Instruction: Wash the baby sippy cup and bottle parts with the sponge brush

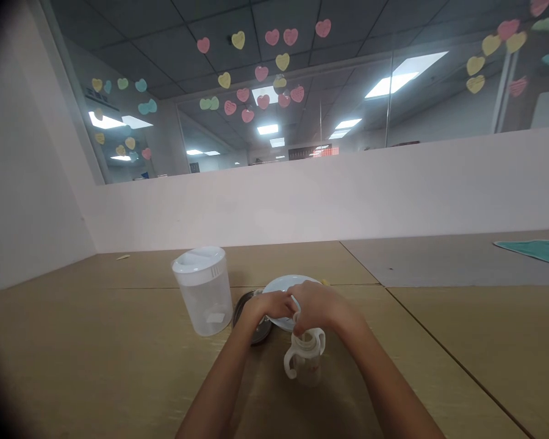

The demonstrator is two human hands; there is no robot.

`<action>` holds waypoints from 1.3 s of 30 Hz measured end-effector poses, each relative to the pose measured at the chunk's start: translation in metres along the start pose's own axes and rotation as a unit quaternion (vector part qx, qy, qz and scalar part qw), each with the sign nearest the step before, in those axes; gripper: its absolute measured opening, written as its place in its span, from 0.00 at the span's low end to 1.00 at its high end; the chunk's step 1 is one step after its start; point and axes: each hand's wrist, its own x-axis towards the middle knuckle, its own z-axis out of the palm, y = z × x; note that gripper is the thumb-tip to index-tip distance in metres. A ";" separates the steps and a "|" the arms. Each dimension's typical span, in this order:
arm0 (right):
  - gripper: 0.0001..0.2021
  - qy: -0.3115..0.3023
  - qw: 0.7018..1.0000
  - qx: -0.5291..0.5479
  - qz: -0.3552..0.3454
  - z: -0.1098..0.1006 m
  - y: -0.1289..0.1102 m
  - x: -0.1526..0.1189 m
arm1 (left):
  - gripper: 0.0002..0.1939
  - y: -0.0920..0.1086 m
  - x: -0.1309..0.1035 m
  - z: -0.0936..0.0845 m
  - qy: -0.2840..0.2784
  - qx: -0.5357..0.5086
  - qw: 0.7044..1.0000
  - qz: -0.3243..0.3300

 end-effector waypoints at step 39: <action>0.30 0.049 0.998 0.025 0.022 -0.010 -0.006 -0.007 | 0.10 -0.032 -0.058 -0.032 0.168 0.063 0.946 -0.270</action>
